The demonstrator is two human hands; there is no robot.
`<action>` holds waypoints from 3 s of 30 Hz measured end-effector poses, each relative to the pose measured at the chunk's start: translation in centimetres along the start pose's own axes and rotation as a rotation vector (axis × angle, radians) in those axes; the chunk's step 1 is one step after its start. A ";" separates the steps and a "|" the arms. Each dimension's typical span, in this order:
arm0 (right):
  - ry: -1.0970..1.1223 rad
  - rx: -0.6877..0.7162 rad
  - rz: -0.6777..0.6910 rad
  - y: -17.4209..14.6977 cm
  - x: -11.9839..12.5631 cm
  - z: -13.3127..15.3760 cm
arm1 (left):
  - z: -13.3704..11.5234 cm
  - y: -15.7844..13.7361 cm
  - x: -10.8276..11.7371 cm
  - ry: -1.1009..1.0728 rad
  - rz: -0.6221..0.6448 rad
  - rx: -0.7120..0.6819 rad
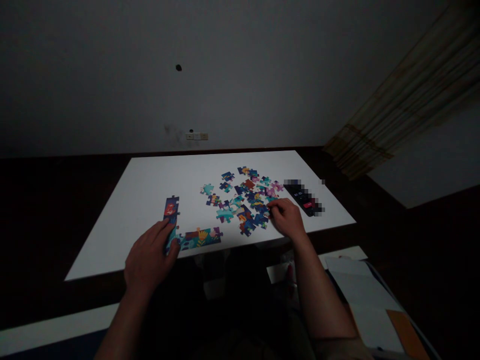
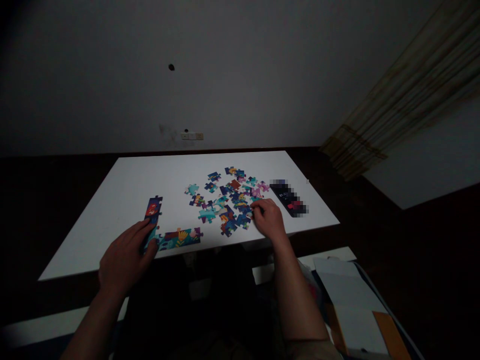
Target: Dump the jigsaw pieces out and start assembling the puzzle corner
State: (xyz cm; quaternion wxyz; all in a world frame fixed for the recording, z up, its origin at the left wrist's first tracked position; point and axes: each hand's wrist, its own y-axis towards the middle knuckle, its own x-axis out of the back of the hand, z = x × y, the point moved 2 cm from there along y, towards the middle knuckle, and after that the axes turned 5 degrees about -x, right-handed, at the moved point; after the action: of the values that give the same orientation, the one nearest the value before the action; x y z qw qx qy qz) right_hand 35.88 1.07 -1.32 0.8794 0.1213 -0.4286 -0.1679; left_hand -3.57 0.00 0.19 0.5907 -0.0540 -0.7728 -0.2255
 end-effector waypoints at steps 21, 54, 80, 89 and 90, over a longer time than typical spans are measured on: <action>-0.019 -0.007 0.006 0.1 0.0 0.0 | 0.0 0.0 0.1 -0.004 0.001 0.013; -0.284 -0.221 0.281 17.2 -4.5 -2.2 | 1.3 -0.1 -1.3 0.072 0.021 -0.013; -0.298 0.225 0.459 12.1 -3.7 5.5 | 0.6 -0.2 -0.6 0.007 -0.031 0.028; -0.237 0.432 0.536 4.3 -5.5 11.6 | 0.5 -0.4 -0.1 -0.029 -0.053 0.025; -0.237 0.414 0.506 3.8 -5.4 11.6 | 0.5 -0.4 -0.2 -0.028 -0.053 0.027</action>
State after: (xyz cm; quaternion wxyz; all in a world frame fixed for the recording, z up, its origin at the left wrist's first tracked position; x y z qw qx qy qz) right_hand 24.24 5.86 3.20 0.7941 0.1668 -0.5691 0.1329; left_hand -4.09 -0.10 -0.18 0.5744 -0.0289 -0.7851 -0.2298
